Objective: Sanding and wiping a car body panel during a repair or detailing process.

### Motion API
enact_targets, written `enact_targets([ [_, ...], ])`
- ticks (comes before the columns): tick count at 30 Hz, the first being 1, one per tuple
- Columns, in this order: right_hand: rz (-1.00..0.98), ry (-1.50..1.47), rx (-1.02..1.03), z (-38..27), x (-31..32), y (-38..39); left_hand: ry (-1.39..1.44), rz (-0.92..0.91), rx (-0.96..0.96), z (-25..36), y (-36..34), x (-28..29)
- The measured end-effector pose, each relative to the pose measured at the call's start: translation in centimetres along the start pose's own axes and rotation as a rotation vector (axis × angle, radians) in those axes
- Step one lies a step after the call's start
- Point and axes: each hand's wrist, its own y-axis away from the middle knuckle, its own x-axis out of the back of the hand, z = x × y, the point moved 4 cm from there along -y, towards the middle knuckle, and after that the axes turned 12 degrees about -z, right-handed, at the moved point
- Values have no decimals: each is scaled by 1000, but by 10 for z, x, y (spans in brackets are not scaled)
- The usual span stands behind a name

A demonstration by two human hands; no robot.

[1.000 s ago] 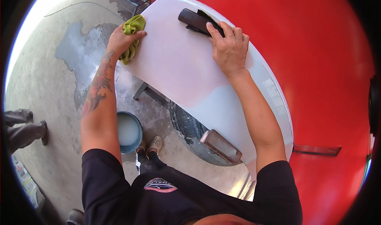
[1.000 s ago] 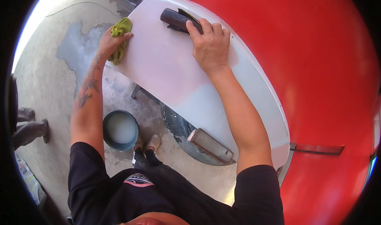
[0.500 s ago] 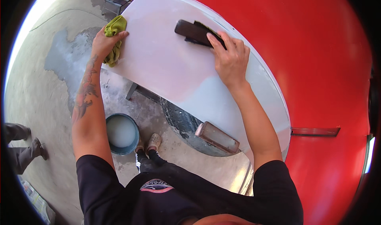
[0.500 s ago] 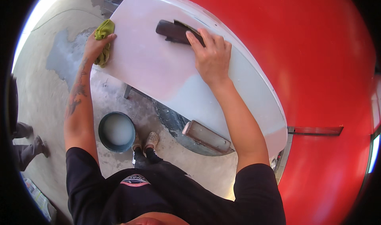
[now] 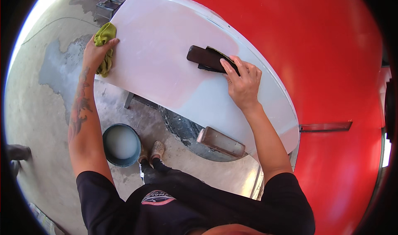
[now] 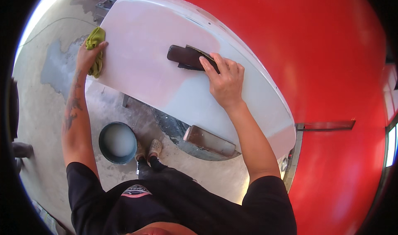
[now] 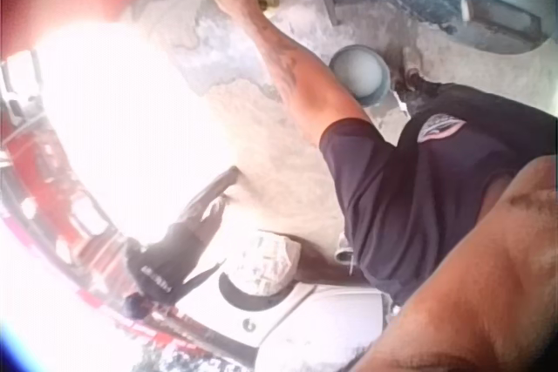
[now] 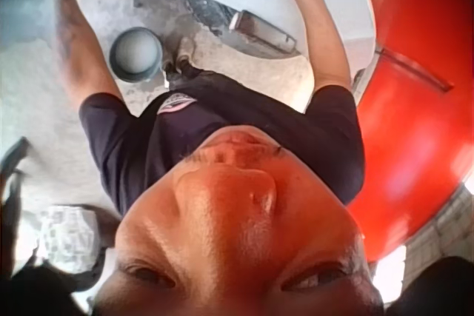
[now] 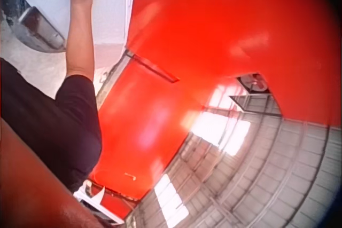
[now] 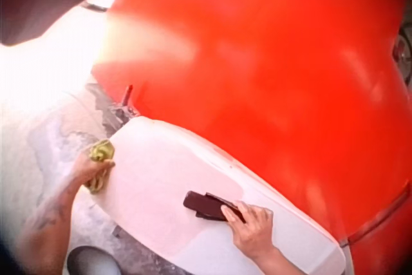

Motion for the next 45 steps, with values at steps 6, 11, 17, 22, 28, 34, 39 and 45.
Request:
enact_targets([
  [6, 60, -16, 73, 1, 0, -60, 79, -69, 20, -21, -11, -3],
  [11, -25, -29, 24, 1, 0, 1, 54, 14, 10, -10, -3, 2],
  [17, 112, 45, 85, -9, -12, -93, 61, 5, 34, -7, -4, -7],
  [22, -23, -42, 165, -35, -11, 6, 52, -14, 45, -13, 2, 5],
  [28, 95, 137, 218, -22, -16, -103, 22, 15, 7, -15, -9, -9],
  [34, -87, -48, 234, -55, -20, -6, 15, 23, 21, -26, -3, 2],
  [39, -62, 10, 353, -46, -21, -39, 6, 26, 21, -18, -6, -4],
  [45, 5, -7, 202, -47, -26, -74, 12, -1, 23, -26, -10, -4],
])
